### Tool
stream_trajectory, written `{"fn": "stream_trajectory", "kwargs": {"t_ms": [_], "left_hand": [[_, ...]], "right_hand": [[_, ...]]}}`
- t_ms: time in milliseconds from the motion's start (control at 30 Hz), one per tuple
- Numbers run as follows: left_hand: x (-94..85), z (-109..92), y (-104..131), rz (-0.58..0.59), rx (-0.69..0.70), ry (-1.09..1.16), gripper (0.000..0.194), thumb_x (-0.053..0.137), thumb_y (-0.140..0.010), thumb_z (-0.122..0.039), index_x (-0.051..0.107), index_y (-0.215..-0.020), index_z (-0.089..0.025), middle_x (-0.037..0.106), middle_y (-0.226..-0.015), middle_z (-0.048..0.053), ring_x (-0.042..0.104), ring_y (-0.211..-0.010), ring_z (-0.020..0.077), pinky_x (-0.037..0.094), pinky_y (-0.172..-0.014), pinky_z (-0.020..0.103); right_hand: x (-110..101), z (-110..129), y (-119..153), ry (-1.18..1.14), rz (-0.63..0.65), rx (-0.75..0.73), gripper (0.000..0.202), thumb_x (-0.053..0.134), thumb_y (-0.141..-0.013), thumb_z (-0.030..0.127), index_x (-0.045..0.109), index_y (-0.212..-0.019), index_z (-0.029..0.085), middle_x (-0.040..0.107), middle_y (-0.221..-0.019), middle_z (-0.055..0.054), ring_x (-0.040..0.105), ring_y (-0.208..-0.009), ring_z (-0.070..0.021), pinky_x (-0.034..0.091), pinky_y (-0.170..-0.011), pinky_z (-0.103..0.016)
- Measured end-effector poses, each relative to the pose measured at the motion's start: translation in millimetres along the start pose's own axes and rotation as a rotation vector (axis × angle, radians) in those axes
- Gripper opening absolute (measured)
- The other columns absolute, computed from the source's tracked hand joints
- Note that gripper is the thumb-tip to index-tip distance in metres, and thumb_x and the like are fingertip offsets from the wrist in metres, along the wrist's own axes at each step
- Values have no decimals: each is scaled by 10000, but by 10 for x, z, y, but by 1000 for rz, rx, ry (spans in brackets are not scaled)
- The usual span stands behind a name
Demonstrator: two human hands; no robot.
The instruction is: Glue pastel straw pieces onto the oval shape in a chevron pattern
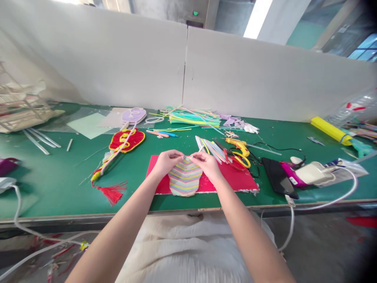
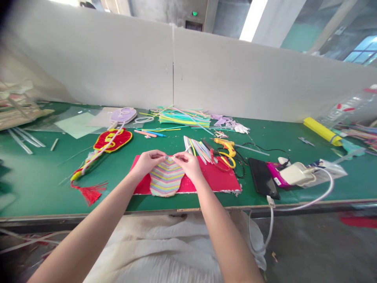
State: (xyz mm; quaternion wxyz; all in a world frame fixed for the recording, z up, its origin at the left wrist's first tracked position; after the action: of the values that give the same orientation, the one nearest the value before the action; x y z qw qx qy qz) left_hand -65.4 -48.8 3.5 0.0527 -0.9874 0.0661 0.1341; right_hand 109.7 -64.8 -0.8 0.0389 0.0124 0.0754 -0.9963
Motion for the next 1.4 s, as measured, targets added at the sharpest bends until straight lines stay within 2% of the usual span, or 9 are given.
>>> {"fn": "stream_trajectory", "kwargs": {"t_ms": [100,200,367,467,600,900,1033,1233,1400], "left_hand": [[-1,-2,1,-3,-1,-1,351,702,-643,-501,694,-772,-175,730,-770,50,650,-704,188,476,-614,256],[-4,4,2,-3,-6,-6,361,702,-632,-512,693,-758,-174,727,-740,48,650,-683,189,465,-592,255],[-1,49,-12,11,-10,-6,347,694,-646,-494,702,-771,-171,733,-749,49,656,-683,186,460,-586,248],[0,77,-24,14,-12,-2,355,692,-649,-495,704,-782,-167,733,-745,53,658,-672,188,458,-576,250],[-6,96,-28,7,-11,-3,354,696,-643,-493,702,-777,-166,733,-736,56,657,-655,190,458,-567,255],[-5,95,-21,5,-12,-10,351,690,-636,-491,701,-763,-164,729,-739,52,658,-679,189,464,-584,255],[5,87,-22,18,-11,-21,351,674,-646,-490,697,-770,-162,724,-727,51,653,-666,191,460,-570,258],[1,59,-2,42,12,-58,322,637,-679,-468,681,-775,-163,722,-750,55,658,-702,198,473,-597,265],[-9,40,20,36,48,-141,244,612,-716,-392,685,-781,-168,720,-762,49,653,-713,197,479,-620,270]], "right_hand": [[-107,24,-11,20,-64,-32,281,707,-689,463,690,-844,230,728,-891,-40,671,-878,-206,511,-805,-331],[-497,85,-23,160,-243,-79,307,659,-729,491,695,-850,211,732,-891,-65,676,-869,-229,511,-804,-355],[-1512,182,-71,1013,-625,7,325,506,-829,418,705,-893,168,719,-914,-120,654,-863,-241,479,-806,-343],[-1918,122,-178,1140,-646,123,334,524,-804,409,709,-850,135,704,-899,-176,638,-900,-289,457,-806,-372],[-2081,-43,-382,1182,-545,261,311,580,-754,433,697,-679,154,689,-691,-160,660,-771,-291,464,-675,-339],[-2034,-12,-457,1168,-590,220,396,447,-860,390,656,-910,57,675,-885,-251,649,-853,-323,462,-732,-401],[-1873,204,-401,1061,-593,77,455,278,-935,424,539,-1104,91,684,-887,-155,654,-706,-222,480,-686,-343],[-1136,620,-189,1011,-583,-220,450,337,-919,514,517,-1150,171,669,-978,-151,643,-848,-271,472,-690,-363],[-533,505,80,1007,-386,-304,524,526,-824,553,537,-1164,154,650,-1065,-148,635,-918,-273,493,-738,-357]]}}
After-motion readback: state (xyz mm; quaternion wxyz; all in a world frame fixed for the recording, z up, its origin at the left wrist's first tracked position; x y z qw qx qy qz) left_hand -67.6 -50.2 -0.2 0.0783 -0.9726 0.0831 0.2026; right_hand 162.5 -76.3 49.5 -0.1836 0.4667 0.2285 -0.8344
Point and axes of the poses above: each hand's wrist, its own y-axis away from the middle knuckle, its own x-axis out of the palm, z = x × y, the point moved 2 cm from there along -y, towards the middle knuckle
